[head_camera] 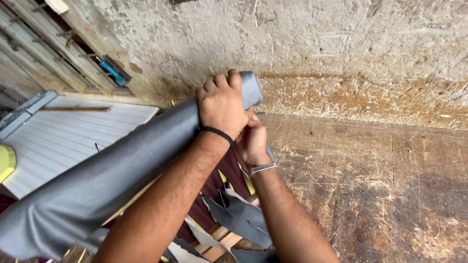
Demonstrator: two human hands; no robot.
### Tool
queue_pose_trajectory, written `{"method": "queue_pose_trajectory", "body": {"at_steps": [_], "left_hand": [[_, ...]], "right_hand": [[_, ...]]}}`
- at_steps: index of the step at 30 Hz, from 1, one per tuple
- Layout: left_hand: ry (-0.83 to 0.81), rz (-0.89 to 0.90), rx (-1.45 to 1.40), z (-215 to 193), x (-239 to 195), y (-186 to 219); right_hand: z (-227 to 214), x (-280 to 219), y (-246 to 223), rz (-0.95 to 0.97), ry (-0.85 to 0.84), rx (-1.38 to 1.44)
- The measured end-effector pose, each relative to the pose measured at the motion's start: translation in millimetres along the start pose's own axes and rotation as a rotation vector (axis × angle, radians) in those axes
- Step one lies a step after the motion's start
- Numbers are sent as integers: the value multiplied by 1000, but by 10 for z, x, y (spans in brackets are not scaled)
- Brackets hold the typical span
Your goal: The person positions a gray quilted cushion onto a sofa frame, then moves to a workbench to attach gray fabric to a wooden chair frame. They use scissors to trim excess fabric and a pneumatic staple gun to secure the fabric around the edges and corners of the frame.
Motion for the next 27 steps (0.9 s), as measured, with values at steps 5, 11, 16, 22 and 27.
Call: {"method": "queue_pose_trajectory", "body": {"at_steps": [5, 11, 16, 22, 27], "left_hand": [[-16, -2, 60, 50, 43, -23], [-25, 10, 78, 5, -18, 36], [2, 9, 66, -124, -122, 118], [16, -5, 82, -253, -261, 217], [28, 44, 41, -249, -306, 269]], "right_hand": [[-1066, -1120, -257, 432, 95, -1396], [-3024, -3783, 128, 1094, 323, -2017], [-3270, -4161, 357, 1143, 328, -2245], [-2465, -3801, -149, 1026, 337, -1730], [-1228, -2796, -655, 538, 242, -833]]}}
Point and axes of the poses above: each hand's wrist, its own x-axis towards the middle knuckle, its own z-axis out of the palm, y = z × x, the point moved 7 cm from there along x, towards the middle knuckle, and after that the axes turned 13 degrees about -y, right-handed, at the moved point
